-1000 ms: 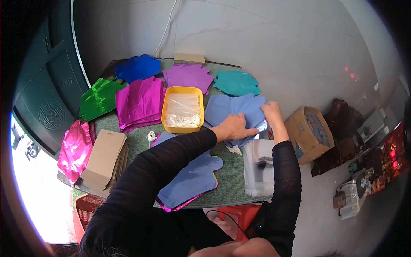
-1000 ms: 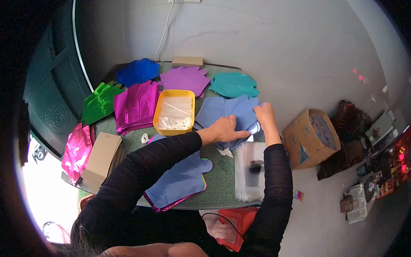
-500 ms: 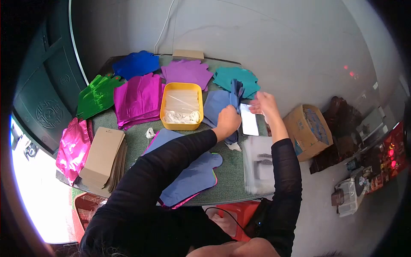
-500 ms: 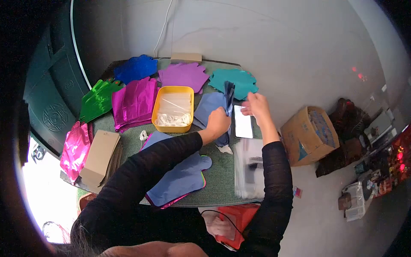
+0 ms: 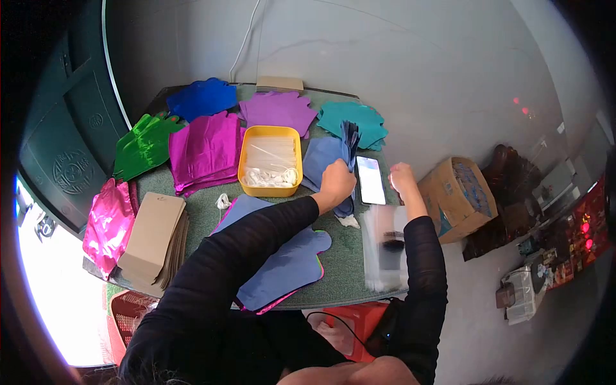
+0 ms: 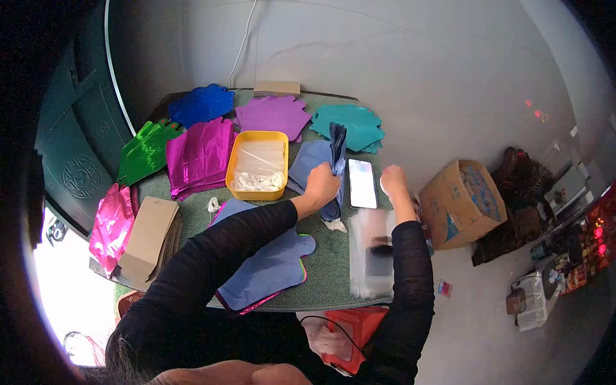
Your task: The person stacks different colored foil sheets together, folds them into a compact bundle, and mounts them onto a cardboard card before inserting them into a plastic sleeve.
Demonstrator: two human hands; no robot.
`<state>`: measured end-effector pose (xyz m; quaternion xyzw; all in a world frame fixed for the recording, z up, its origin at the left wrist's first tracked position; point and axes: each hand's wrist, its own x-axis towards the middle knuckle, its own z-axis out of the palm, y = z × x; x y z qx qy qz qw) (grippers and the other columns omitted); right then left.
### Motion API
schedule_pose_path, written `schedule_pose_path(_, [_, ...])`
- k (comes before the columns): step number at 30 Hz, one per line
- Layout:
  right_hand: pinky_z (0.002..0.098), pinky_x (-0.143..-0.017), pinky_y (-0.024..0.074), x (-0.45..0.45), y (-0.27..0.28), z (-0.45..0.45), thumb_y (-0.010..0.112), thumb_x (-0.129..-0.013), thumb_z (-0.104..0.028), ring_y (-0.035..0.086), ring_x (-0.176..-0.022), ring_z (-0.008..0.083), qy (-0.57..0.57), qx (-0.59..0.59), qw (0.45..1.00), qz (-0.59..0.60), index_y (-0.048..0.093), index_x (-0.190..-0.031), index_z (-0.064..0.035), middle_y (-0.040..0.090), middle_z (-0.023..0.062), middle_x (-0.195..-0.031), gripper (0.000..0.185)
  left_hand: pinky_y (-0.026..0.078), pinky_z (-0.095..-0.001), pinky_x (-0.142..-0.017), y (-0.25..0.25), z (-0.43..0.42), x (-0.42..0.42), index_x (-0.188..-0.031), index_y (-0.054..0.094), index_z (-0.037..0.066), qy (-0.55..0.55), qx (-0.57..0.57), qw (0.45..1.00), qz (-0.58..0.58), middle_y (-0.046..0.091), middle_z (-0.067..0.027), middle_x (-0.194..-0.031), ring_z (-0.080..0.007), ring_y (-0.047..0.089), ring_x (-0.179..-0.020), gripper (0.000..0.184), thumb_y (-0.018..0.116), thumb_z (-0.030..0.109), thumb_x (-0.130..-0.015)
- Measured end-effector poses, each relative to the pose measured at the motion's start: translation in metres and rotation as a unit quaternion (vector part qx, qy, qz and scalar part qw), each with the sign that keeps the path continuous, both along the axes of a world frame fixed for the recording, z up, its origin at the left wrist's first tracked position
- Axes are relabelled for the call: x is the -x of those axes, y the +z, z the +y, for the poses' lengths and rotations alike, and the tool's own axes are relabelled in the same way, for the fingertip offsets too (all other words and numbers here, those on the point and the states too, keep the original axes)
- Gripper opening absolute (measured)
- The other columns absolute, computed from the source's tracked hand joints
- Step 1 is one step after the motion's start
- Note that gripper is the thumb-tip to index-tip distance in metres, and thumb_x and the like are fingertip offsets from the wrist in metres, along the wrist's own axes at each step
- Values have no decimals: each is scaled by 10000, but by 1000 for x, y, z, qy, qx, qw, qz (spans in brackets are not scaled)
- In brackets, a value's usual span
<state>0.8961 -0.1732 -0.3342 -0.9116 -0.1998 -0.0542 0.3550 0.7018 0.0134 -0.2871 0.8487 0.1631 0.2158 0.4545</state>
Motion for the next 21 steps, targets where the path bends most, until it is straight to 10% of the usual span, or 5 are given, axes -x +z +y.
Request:
schedule_pose_path(10, [395,-501,442,30,16,14,602,-801,-156,573,-551,255,-11,87,996,9,591,-845,74,598,146,-688,234,487,-501,-793,3,1,3,-844,574,-78,2,-9,1000,-8,625,-323,-858,-467,616,-865,178,566,71,-745])
schedule_pose_path(13, [390,-568,473,47,27,22,675,-792,-271,616,-659,272,-31,76,996,19,594,-928,73,625,177,-789,379,480,-504,-797,2,2,3,-855,566,-80,-5,-7,1000,0,619,-323,-862,-476,600,-888,212,575,109,-760])
schedule_pose_path(15, [448,-833,473,71,49,29,721,-749,-404,617,-980,403,-36,84,995,44,571,-1012,126,617,312,-1024,610,479,-506,-797,1,2,3,-849,566,-78,-4,-7,1000,3,619,-321,-857,-475,600,-881,207,570,109,-759])
schedule_pose_path(21, [414,-887,470,82,52,41,774,-650,-535,595,-1053,402,-30,100,992,68,475,-1162,149,586,322,-1119,905,478,-512,-790,-2,2,1,-841,568,-75,-3,-14,1000,-10,615,-323,-844,-479,600,-860,204,571,110,-757])
